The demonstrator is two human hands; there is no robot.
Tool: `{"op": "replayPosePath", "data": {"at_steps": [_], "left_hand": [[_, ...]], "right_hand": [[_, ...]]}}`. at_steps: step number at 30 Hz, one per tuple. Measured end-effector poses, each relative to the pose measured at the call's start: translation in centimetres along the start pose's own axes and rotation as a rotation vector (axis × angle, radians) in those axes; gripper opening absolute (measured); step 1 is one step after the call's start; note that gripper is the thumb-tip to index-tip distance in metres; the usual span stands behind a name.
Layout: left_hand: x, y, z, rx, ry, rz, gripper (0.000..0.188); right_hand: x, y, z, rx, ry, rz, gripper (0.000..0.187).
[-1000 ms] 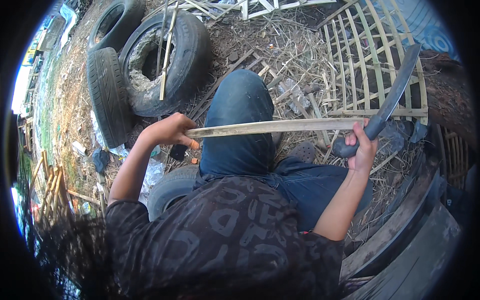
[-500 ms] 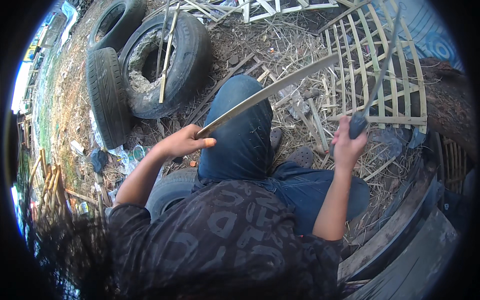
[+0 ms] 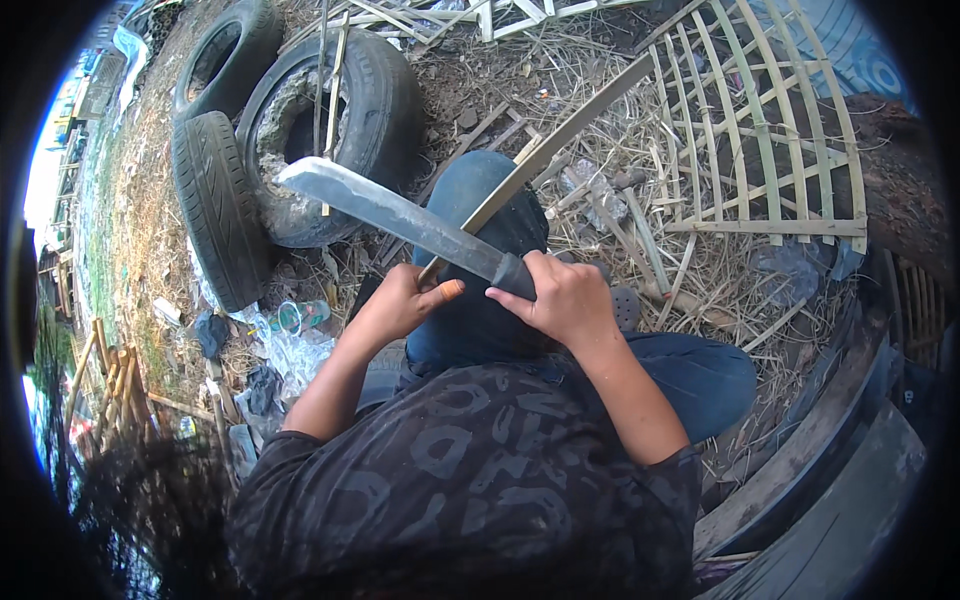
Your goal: The person scrapes a wooden slat with a machete, then positions slats onto a wooden grid and hammers nails into them to secure the assembly.
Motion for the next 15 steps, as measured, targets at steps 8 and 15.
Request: {"op": "replayPosePath", "data": {"at_steps": [8, 15], "left_hand": [[-0.5, 0.7, -0.9, -0.120, 0.036, 0.062, 0.057], [0.3, -0.4, -0.4, -0.071, -0.052, -0.011, 0.059]], "right_hand": [[1.6, 1.3, -1.8, -0.223, 0.012, -0.176, 0.050], [0.2, 8.6, -7.3, -0.414, 0.033, 0.106, 0.047]]}}
Point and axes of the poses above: each hand's wrist, its own x-axis towards the middle knuckle, its own z-axis out of the palm, y = z × x, the point moved 9 cm from there along x, towards the middle knuckle, and after that the axes turned 9 degrees about -z, right-handed, at the moved point
